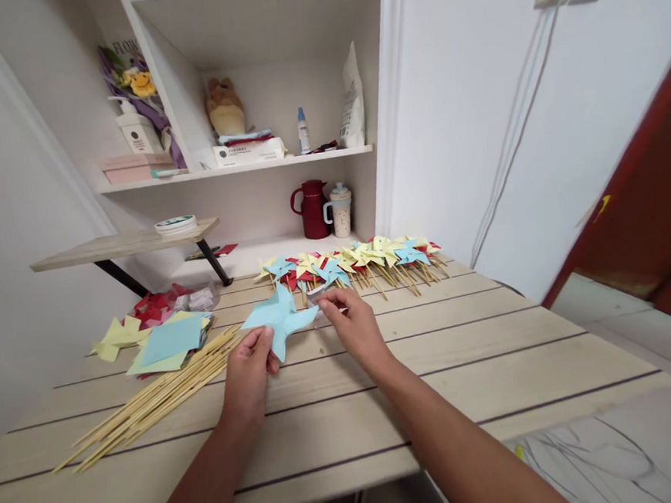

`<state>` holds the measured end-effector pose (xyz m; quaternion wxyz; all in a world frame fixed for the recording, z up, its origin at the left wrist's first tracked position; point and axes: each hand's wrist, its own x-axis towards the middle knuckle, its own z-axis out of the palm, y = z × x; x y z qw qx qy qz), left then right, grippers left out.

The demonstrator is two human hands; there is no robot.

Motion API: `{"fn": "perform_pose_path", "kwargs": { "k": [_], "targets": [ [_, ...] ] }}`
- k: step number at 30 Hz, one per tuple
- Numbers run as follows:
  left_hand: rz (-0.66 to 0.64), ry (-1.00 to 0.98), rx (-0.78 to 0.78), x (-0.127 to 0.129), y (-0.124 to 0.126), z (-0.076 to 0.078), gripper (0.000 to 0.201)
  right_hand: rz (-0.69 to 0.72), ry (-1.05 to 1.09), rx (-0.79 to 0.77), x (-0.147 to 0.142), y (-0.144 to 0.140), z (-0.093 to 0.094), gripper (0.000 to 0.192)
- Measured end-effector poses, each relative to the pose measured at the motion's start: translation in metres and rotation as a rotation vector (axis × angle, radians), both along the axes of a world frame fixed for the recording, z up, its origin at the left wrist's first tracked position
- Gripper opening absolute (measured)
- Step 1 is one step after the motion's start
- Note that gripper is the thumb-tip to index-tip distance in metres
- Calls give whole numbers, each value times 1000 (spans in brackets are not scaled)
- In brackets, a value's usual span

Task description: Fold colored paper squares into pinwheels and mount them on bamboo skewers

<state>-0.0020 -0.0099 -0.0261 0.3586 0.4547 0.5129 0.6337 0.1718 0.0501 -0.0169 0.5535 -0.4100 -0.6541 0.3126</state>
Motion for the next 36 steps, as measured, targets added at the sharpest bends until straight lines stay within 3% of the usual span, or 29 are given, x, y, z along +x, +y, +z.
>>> {"fn": "perform_pose_path", "kwargs": {
  "k": [3,8,15,25,36],
  "targets": [
    [-52,43,-10,1,-2,2,35,114,98,-65,0,-3,4,32],
    [-43,105,-15,1,-2,1,34,337,177,-320,-2,-8,9,34],
    [-61,194,2,-1,3,-2,25,459,255,-427,-2,-9,9,33],
    [24,233,65,-2,4,-4,22,457,214,-428,-4,-9,6,38],
    [-1,256,22,-2,3,-3,24,450,306,-471,-6,-8,4,31]
  ]
}}
